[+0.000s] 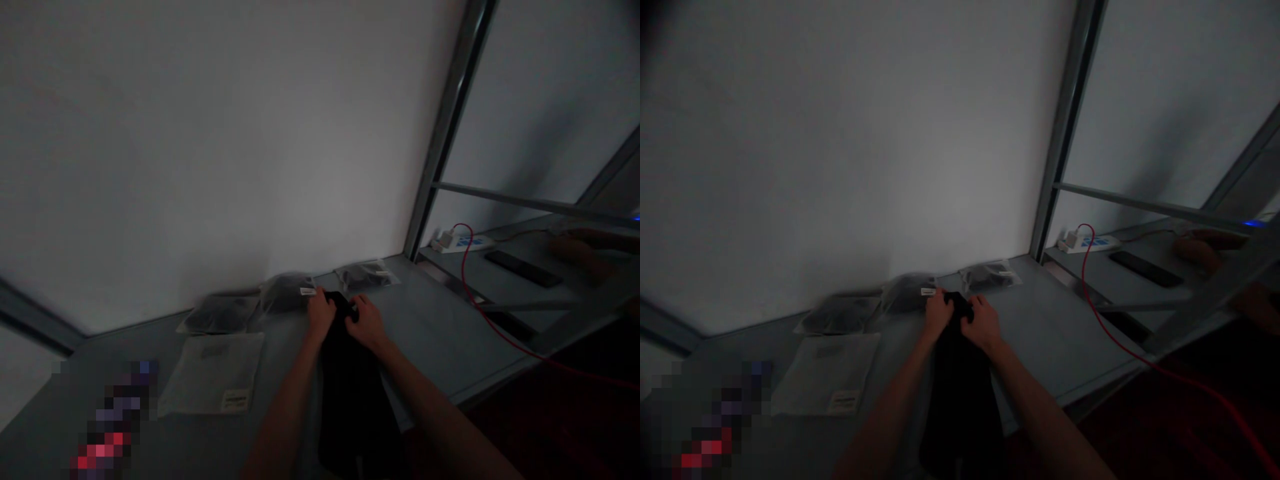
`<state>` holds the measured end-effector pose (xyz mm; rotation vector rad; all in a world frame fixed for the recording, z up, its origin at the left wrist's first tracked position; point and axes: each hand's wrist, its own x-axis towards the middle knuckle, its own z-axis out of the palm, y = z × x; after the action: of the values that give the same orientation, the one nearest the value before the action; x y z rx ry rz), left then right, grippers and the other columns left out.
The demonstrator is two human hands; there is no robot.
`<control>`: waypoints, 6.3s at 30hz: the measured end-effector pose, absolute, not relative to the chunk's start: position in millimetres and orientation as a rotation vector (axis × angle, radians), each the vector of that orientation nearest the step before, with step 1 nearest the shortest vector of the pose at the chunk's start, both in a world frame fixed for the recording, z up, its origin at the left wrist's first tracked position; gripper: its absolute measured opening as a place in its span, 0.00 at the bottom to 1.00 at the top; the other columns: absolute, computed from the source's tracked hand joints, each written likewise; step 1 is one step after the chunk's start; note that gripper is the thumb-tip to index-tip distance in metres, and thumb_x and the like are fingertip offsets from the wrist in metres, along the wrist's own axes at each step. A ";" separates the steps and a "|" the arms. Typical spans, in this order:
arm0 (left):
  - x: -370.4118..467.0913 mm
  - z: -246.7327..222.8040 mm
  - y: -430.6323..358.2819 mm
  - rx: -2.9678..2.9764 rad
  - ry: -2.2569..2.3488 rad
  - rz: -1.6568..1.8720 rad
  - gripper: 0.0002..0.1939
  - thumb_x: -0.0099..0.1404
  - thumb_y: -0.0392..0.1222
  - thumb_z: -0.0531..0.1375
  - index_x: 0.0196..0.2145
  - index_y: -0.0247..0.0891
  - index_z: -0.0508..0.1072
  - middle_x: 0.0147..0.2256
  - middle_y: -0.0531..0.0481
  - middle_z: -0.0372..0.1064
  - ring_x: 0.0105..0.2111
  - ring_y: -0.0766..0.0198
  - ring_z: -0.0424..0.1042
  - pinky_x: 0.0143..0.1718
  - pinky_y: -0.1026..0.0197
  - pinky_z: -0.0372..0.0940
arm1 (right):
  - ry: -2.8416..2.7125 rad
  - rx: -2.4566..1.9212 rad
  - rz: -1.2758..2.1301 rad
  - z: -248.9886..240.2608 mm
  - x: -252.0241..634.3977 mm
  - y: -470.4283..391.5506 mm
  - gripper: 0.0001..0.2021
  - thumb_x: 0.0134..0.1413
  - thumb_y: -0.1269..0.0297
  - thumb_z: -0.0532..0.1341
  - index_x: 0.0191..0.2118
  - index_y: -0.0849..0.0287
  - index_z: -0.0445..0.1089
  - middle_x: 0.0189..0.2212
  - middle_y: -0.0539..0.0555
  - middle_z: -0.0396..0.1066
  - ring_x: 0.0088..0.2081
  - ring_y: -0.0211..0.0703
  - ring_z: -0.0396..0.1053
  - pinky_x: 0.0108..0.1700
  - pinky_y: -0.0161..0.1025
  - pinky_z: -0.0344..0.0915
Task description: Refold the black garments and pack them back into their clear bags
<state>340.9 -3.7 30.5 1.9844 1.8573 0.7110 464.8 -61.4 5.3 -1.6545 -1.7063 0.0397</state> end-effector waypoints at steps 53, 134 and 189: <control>255.5 30.1 -69.0 2.440 0.974 0.630 0.22 0.56 0.23 0.55 0.45 0.40 0.72 0.52 0.46 0.65 0.49 0.60 0.69 0.51 0.58 0.64 | -1.946 -1.109 0.279 23.6 477.3 -99.4 0.17 0.35 0.84 0.52 0.30 0.57 0.67 0.45 0.56 0.70 0.48 0.46 0.68 0.49 0.43 0.64; 284.2 25.8 -119.5 1.807 1.319 0.933 0.17 0.68 0.53 0.51 0.40 0.37 0.71 0.37 0.46 0.75 0.40 0.57 0.74 0.44 0.54 0.67 | -1.429 -1.487 0.430 9.1 438.0 -149.5 0.09 0.59 0.67 0.50 0.42 0.58 0.65 0.32 0.55 0.72 0.32 0.46 0.70 0.36 0.43 0.67; 302.5 36.8 -98.0 2.626 1.428 0.473 0.12 0.70 0.39 0.52 0.39 0.41 0.76 0.33 0.47 0.74 0.34 0.58 0.74 0.35 0.60 0.64 | -1.880 -1.588 0.340 10.9 452.7 -132.5 0.14 0.51 0.79 0.51 0.43 0.60 0.63 0.40 0.59 0.70 0.43 0.47 0.68 0.47 0.43 0.64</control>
<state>302.5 -98.0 36.8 2.6259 1.4277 0.4730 452.7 -132.5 10.9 -1.5882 -1.8803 0.3403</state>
